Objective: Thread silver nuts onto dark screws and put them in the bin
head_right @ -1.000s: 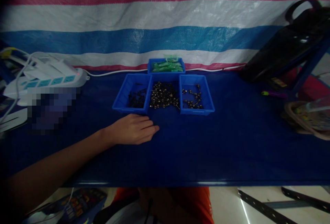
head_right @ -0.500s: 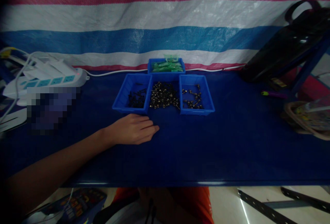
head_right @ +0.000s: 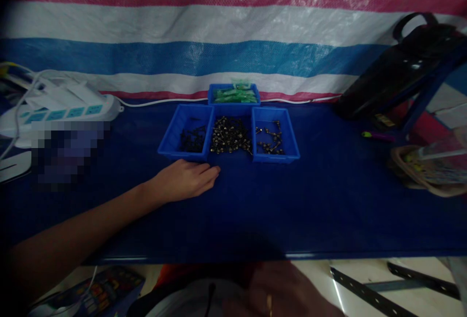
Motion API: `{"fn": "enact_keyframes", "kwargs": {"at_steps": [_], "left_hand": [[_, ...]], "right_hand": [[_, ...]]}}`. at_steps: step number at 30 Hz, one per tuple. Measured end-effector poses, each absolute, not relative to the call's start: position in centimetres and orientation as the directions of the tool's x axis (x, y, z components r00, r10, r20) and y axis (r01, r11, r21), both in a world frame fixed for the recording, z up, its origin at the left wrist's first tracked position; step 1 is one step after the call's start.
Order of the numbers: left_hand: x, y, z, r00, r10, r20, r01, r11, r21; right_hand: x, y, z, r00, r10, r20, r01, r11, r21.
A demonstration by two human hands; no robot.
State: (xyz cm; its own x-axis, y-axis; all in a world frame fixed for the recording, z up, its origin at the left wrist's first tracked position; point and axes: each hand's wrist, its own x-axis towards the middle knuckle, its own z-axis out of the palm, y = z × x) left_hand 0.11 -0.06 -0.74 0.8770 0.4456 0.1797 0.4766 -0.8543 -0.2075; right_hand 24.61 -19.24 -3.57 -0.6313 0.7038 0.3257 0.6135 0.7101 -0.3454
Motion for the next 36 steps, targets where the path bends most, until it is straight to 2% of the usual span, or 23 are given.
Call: {"fn": "enact_keyframes", "kwargs": {"at_steps": [2,3,5,8,11,16,20,30,36], "left_hand": [[0.2,-0.1,-0.8,0.862,0.473,0.181,0.503,-0.839,-0.208],[0.2,-0.2,-0.8,0.855,0.485,0.183,0.516,-0.831,-0.209],[0.3,-0.3,-0.7,0.843,0.504,0.190,0.536,-0.817,-0.211],[0.4,-0.4,-0.6,0.838,0.511,0.191,0.543,-0.815,-0.204],[0.3,-0.4,-0.5,0.842,0.506,0.188,0.536,-0.824,-0.184],[0.3,-0.3,-0.5,0.841,0.504,0.198,0.537,-0.823,-0.183],[0.4,-0.2,-0.5,0.841,0.506,0.191,0.538,-0.819,-0.200],[0.5,-0.2,-0.3,0.838,0.510,0.194,0.544,-0.812,-0.211],[0.9,-0.7,0.3,0.830,0.543,0.126,0.557,-0.799,-0.227]], "right_hand": [[24.2,-15.1,0.5,-0.682,0.703,0.202,0.662,0.711,-0.238],[23.8,-13.2,2.2,-0.646,0.731,0.221,0.709,0.681,-0.182],[22.8,-9.8,4.1,-0.617,0.774,0.143,0.772,0.630,-0.079],[21.2,-6.1,3.8,-0.513,0.857,-0.045,0.856,0.514,0.055],[20.0,-4.1,2.2,-0.438,0.889,-0.133,0.884,0.453,0.116],[18.9,-2.2,1.0,-0.376,0.916,-0.139,0.911,0.393,0.124],[18.7,-1.8,1.0,-0.358,0.928,-0.105,0.927,0.367,0.077],[19.3,-1.9,1.3,-0.447,0.890,-0.088,0.894,0.448,-0.008],[19.4,-1.9,1.2,-0.506,0.861,-0.044,0.862,0.504,-0.056]]}}
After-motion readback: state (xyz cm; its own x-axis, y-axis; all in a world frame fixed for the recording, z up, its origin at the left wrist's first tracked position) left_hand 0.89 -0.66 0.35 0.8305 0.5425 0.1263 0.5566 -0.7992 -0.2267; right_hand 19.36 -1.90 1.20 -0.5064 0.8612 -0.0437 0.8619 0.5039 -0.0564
